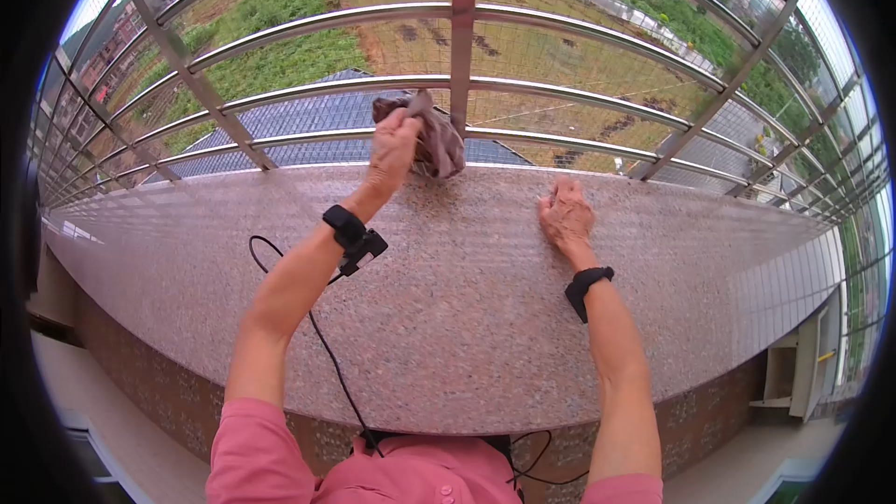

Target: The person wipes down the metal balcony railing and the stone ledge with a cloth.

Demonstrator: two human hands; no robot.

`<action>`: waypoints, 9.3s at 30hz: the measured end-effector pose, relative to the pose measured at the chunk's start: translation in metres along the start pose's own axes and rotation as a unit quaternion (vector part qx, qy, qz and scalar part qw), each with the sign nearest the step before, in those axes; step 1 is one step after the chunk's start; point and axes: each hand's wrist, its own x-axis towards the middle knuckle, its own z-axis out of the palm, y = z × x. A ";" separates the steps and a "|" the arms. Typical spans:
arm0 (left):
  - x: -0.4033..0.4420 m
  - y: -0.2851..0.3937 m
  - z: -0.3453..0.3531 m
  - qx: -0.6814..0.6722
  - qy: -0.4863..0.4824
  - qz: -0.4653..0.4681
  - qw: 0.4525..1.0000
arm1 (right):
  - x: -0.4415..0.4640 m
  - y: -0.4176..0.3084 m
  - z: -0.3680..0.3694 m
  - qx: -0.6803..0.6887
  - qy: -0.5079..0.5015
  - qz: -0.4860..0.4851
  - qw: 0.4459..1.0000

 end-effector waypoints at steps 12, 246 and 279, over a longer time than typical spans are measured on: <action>0.044 -0.028 -0.222 -0.300 0.322 -0.029 0.897 | 0.001 -0.001 0.004 -0.028 -0.005 -0.008 1.000; 0.086 0.219 -0.289 0.658 0.327 0.485 0.474 | 0.005 -0.008 0.009 -0.078 0.006 -0.002 0.997; -0.012 0.024 -0.276 0.552 0.212 0.272 0.759 | 0.008 0.007 0.016 -0.061 0.025 -0.016 0.998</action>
